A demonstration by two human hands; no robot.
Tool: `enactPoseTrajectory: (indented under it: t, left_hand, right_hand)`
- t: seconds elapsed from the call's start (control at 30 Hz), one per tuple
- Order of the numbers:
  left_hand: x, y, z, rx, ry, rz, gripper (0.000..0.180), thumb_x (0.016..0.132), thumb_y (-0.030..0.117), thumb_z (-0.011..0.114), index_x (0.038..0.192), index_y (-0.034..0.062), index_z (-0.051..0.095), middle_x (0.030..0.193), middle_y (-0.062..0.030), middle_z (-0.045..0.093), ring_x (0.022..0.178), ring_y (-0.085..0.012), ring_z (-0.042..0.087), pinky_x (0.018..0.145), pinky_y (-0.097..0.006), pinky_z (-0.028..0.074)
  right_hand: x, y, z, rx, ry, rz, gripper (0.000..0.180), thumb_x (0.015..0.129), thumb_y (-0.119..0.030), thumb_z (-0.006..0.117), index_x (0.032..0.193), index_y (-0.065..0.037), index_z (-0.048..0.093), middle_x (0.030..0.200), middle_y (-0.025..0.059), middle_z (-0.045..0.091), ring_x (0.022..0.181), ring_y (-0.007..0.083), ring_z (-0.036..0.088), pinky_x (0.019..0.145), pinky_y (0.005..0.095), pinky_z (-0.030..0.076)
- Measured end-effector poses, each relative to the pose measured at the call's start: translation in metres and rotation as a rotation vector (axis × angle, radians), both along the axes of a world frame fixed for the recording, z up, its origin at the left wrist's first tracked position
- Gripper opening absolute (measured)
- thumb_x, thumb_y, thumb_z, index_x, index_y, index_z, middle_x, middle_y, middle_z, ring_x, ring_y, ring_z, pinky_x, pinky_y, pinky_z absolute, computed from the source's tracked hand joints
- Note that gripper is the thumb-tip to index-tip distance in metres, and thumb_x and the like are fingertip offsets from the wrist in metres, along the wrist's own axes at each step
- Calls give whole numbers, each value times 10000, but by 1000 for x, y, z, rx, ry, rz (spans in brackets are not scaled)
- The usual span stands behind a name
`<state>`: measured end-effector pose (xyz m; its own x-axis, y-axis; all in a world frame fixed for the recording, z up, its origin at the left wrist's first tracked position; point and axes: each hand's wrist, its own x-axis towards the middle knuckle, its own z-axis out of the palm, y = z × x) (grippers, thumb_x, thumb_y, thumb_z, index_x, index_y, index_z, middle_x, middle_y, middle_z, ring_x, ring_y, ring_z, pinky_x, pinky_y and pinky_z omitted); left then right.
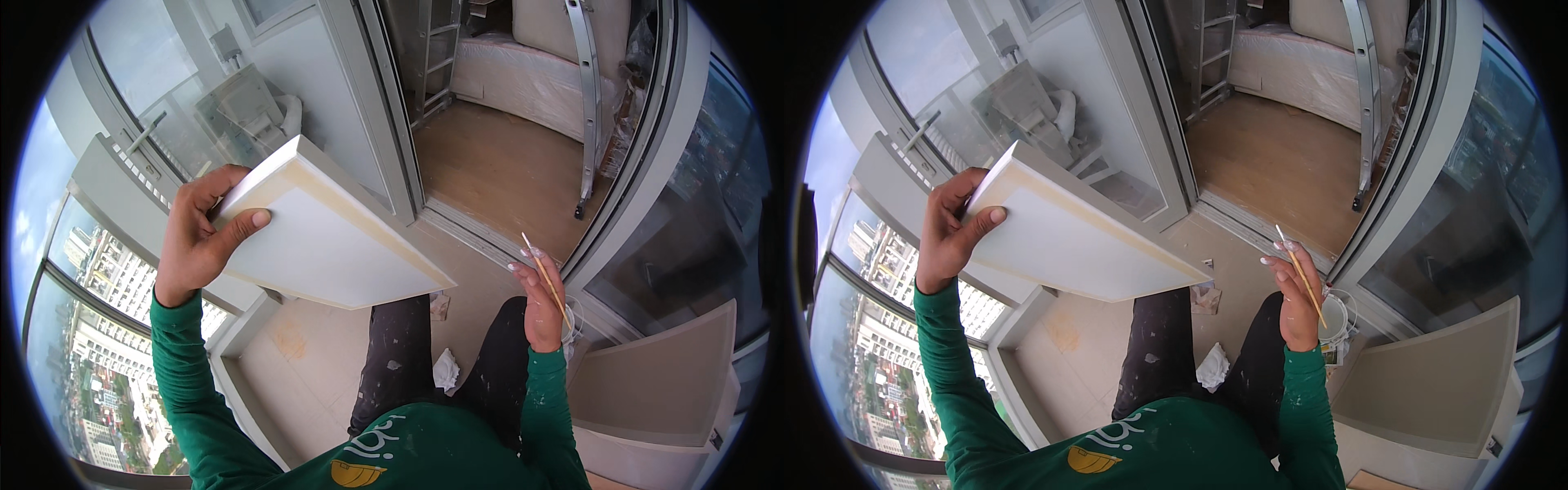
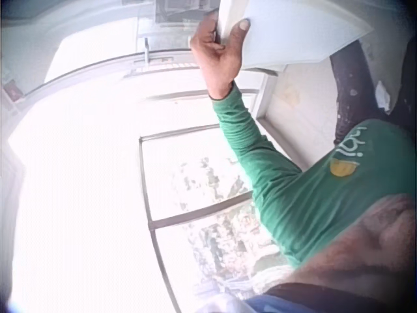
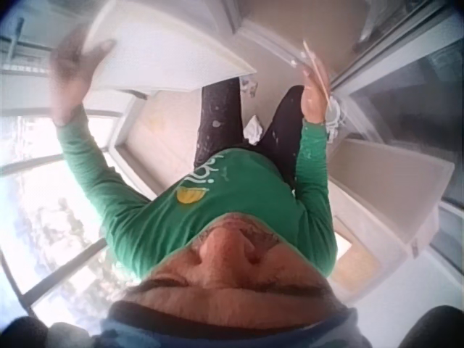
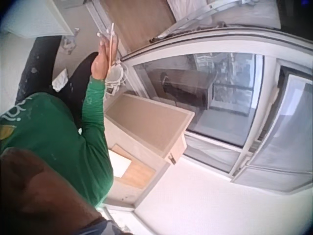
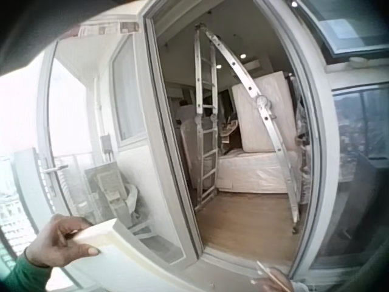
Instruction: The person paints the edges of a white wooden panel using a brush, dips the brush into a paint bucket, and rests the panel on a stand.
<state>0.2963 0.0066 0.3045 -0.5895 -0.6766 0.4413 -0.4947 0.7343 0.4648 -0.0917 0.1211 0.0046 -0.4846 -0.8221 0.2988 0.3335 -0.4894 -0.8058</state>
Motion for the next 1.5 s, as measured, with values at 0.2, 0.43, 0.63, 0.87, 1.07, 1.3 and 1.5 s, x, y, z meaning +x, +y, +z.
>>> enactPoseTrajectory:
  t: [0.2,0.43,0.63,0.87,1.07,1.3,1.5]
  left_hand:
    - [-4,6,-3,21,9,-21,327,896,160,852,1111,-42,711,928,-122,749,837,-194,727,796,-313,564]
    - [-3,4,-1,58,5,-32,337,875,164,862,1097,-44,717,951,-103,739,861,-189,707,808,-310,546]
    - [6,-1,-6,59,26,-36,327,869,143,878,1098,-35,727,1001,-109,745,884,-202,707,802,-312,549]
    - [13,-8,-9,42,14,-47,327,861,151,881,1090,-27,731,980,-122,741,857,-225,716,771,-322,543]
    - [17,-13,-11,27,4,-69,325,862,152,875,1094,-22,727,986,-132,742,873,-241,729,777,-328,548]
    - [15,-16,-11,27,-5,-99,330,866,150,873,1104,-27,728,1012,-141,747,890,-248,728,792,-332,552]
    - [14,-13,-9,42,-17,-103,332,871,160,875,1108,-25,732,1018,-148,749,909,-251,725,805,-338,556]
  right_hand:
    - [37,-6,74,-312,155,54,301,1058,-89,579,1313,59,638,1214,201,710,1059,287,706,959,452,566]
    - [82,-36,180,-595,97,406,239,997,48,639,1236,31,637,1118,188,747,1017,217,745,950,399,607]
    - [110,-74,199,-604,102,479,164,990,56,662,1152,33,653,1035,150,755,946,168,757,889,329,624]
    - [129,-98,207,-681,46,505,115,1004,34,654,1119,40,651,997,139,743,932,164,752,851,316,628]
    - [135,-100,207,-631,60,492,117,1007,30,653,1123,39,646,1005,137,738,956,171,761,837,310,639]
    - [135,-101,207,-620,109,454,104,1006,23,665,1109,35,653,1046,128,721,966,171,760,817,287,640]
    - [132,-96,208,-604,57,520,100,996,35,665,1095,43,655,998,109,722,935,147,753,803,276,634]
